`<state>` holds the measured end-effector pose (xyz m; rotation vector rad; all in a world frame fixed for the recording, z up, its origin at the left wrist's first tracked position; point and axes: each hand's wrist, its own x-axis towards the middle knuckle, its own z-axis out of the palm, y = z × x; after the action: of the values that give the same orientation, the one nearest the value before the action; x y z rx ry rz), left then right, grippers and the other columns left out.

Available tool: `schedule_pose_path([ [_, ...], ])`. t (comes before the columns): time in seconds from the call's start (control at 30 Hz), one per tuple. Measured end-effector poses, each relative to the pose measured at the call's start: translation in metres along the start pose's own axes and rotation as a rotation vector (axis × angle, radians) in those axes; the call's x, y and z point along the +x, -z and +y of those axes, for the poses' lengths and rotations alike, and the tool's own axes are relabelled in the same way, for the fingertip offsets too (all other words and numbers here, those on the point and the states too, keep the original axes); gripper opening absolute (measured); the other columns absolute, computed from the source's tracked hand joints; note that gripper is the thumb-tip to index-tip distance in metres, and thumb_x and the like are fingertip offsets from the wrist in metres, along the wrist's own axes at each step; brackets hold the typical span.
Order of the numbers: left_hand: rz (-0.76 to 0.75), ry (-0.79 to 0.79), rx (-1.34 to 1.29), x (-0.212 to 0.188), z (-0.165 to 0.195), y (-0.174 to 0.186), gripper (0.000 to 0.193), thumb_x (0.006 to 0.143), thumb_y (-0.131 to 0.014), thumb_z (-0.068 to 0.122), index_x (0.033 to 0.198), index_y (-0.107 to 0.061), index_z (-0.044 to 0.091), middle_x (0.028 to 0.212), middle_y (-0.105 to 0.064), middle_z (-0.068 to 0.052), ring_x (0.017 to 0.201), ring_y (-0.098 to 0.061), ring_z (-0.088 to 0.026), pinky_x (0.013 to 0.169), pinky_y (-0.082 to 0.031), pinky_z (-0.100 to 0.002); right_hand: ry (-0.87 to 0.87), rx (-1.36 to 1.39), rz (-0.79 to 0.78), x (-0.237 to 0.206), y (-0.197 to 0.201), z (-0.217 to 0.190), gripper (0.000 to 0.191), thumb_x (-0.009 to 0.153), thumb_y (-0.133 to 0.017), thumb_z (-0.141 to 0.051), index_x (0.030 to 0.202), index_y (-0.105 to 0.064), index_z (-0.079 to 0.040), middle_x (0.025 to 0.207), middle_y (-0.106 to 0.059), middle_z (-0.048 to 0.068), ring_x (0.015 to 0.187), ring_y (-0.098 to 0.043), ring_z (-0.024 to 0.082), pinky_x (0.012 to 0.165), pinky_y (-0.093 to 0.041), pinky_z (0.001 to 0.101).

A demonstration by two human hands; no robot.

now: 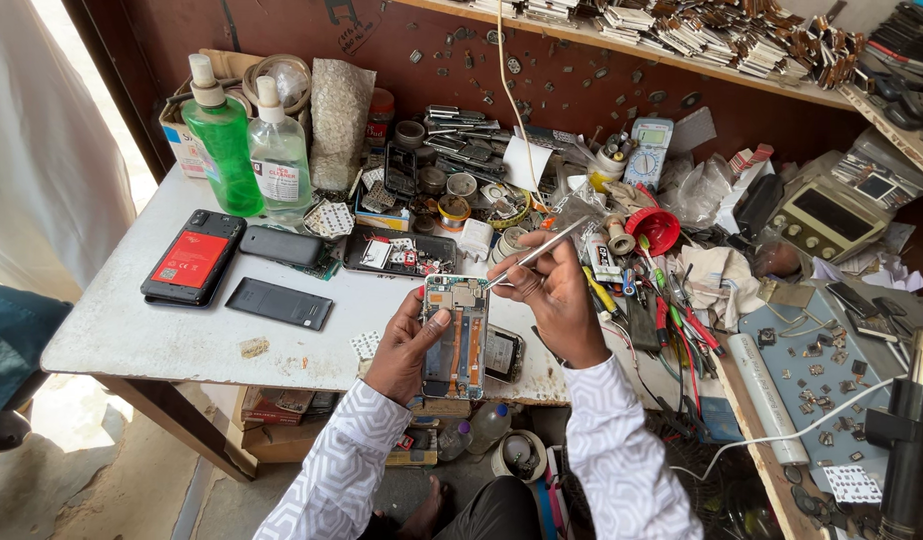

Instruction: The person sits at a cluttered repair workbench and handles several smartphones. They pick up a phone, pry open its back cover by hand, remove the back panel, and use a small hand tool to work on the exposed internal board and components, at one point holding a small round part up to view.

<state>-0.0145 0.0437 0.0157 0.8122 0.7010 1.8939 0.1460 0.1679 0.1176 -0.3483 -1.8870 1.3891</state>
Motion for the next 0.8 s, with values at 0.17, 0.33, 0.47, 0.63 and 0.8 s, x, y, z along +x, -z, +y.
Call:
schedule_pose_path([
  [0.17,-0.01,0.017,-0.014,-0.001,0.002,-0.001,0.041,0.099,-0.067,0.018,0.136,-0.056,0.005,0.121,-0.07,-0.006,0.112,-0.064,-0.014,0.097,-0.052,-0.032,-0.084,0.007,-0.067,0.007,0.007,-0.01,0.033,0.106,-0.052,-0.029,0.128,-0.044,-0.005,0.113,-0.068,0.015,0.106,-0.072,0.021,0.092,-0.064,0.0386],
  [0.33,-0.019,0.055,-0.056,-0.002,0.005,-0.004,0.043,0.097,-0.067,0.018,0.136,-0.054,0.006,0.119,-0.07,-0.007,0.109,-0.066,-0.015,0.092,-0.054,-0.034,-0.075,0.037,-0.112,0.005,0.011,-0.01,0.032,0.107,-0.053,-0.029,0.127,-0.045,-0.004,0.112,-0.067,0.014,0.109,-0.07,0.021,0.095,-0.063,0.0403],
  [0.47,-0.011,0.063,-0.039,-0.003,0.005,-0.004,0.042,0.097,-0.067,0.019,0.136,-0.054,0.006,0.119,-0.071,-0.007,0.108,-0.067,-0.014,0.091,-0.056,-0.033,-0.077,0.026,-0.133,0.005,0.012,-0.01,0.032,0.107,-0.053,-0.029,0.125,-0.045,-0.005,0.112,-0.068,0.013,0.109,-0.069,0.02,0.095,-0.063,0.0401],
  [0.63,-0.025,0.034,-0.005,-0.003,0.005,-0.003,0.043,0.099,-0.068,0.019,0.137,-0.055,0.004,0.119,-0.071,-0.008,0.109,-0.067,-0.014,0.093,-0.055,-0.03,-0.106,0.03,-0.156,0.007,0.013,-0.013,0.031,0.106,-0.053,-0.03,0.124,-0.046,-0.006,0.111,-0.067,0.012,0.109,-0.069,0.02,0.093,-0.064,0.0399],
  [0.8,-0.025,0.077,-0.025,-0.002,0.004,-0.004,0.045,0.096,-0.069,0.02,0.136,-0.055,0.005,0.117,-0.072,-0.007,0.106,-0.067,-0.015,0.09,-0.055,-0.034,-0.184,0.049,-0.175,0.014,0.018,-0.018,0.028,0.106,-0.056,-0.027,0.122,-0.048,-0.006,0.11,-0.061,0.007,0.108,-0.069,0.019,0.091,-0.064,0.0406],
])
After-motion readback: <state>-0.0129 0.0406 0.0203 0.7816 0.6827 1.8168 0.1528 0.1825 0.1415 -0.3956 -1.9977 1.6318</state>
